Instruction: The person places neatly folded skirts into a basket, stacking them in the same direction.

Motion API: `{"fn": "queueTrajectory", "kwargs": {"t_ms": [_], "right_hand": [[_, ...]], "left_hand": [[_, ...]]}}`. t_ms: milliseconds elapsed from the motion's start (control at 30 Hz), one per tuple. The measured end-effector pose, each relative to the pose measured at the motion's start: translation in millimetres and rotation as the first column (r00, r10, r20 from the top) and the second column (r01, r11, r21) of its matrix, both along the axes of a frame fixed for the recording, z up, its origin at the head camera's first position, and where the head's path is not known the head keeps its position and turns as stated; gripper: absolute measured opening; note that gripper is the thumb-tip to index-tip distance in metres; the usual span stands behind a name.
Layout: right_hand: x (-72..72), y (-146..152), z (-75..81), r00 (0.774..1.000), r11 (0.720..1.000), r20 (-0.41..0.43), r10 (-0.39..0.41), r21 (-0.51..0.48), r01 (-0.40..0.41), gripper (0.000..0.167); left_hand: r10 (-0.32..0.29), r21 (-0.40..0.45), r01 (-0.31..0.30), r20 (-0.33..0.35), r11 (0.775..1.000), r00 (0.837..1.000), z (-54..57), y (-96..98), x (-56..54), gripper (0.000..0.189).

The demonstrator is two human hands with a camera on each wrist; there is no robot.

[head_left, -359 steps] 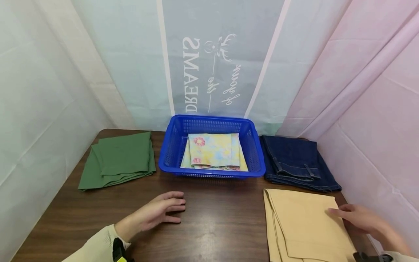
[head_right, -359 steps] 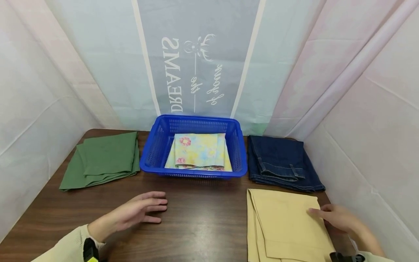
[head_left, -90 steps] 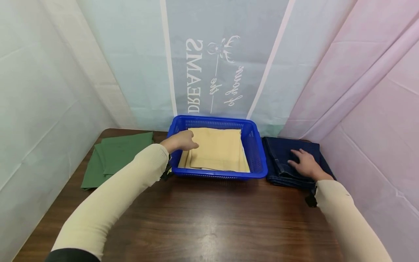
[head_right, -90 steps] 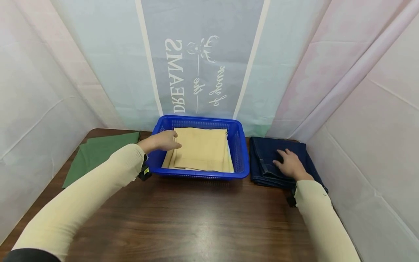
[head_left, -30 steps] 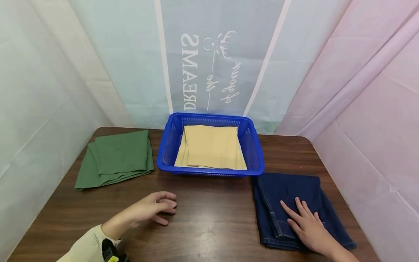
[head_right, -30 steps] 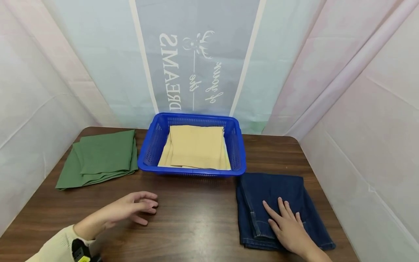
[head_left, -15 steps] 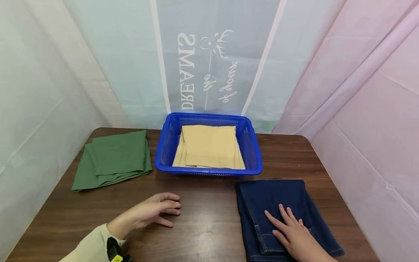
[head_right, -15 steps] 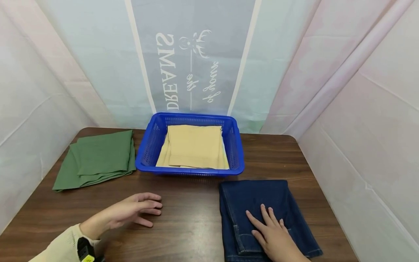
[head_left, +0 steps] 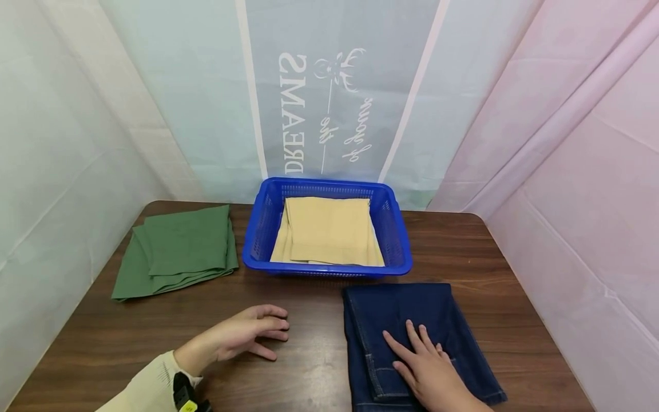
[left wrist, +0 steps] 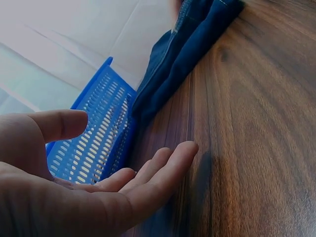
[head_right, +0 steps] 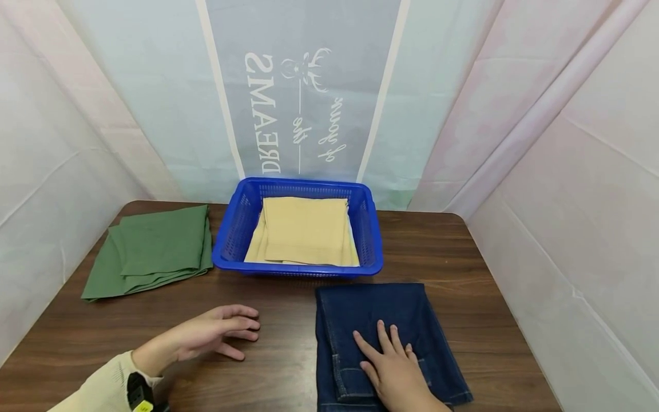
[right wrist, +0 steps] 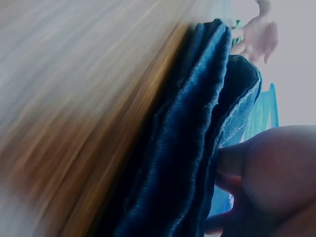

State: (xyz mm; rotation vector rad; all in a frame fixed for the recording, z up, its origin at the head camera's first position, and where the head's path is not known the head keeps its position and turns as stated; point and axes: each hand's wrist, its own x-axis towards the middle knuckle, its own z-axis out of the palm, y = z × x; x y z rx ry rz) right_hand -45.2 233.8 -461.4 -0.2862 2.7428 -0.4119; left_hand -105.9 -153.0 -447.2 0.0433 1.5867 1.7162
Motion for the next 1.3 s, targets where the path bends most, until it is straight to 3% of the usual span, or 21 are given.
{"fn": "queueTrajectory", "kwargs": {"t_ms": [533,867,1100,1300], "right_hand": [[-10.2,-65.8,7.4,0.990,0.990,-0.026,0.137,-0.018,-0.137,0.049],[-14.9,-101.0,12.4,0.976,0.976,0.028,0.214,-0.052,-0.213,0.055],[-14.2,-121.0,15.5,0.963,0.964,0.064,0.262,-0.058,-0.258,0.060],[-15.3,-112.1,20.7,0.974,0.968,0.069,0.217,-0.143,-0.206,0.071]], "left_hand": [[-0.002,-0.014,0.002,0.024,1.000,1.000,2.7,3.4,1.6,0.061],[0.007,-0.014,-0.007,-0.009,1.000,1.000,3.4,-0.1,-1.6,0.063],[0.033,-0.119,-0.039,-0.055,0.992,0.998,7.3,-0.9,-3.2,0.061],[0.115,-0.260,-0.134,-0.088,0.956,0.990,11.0,4.2,-4.2,0.061]]}}
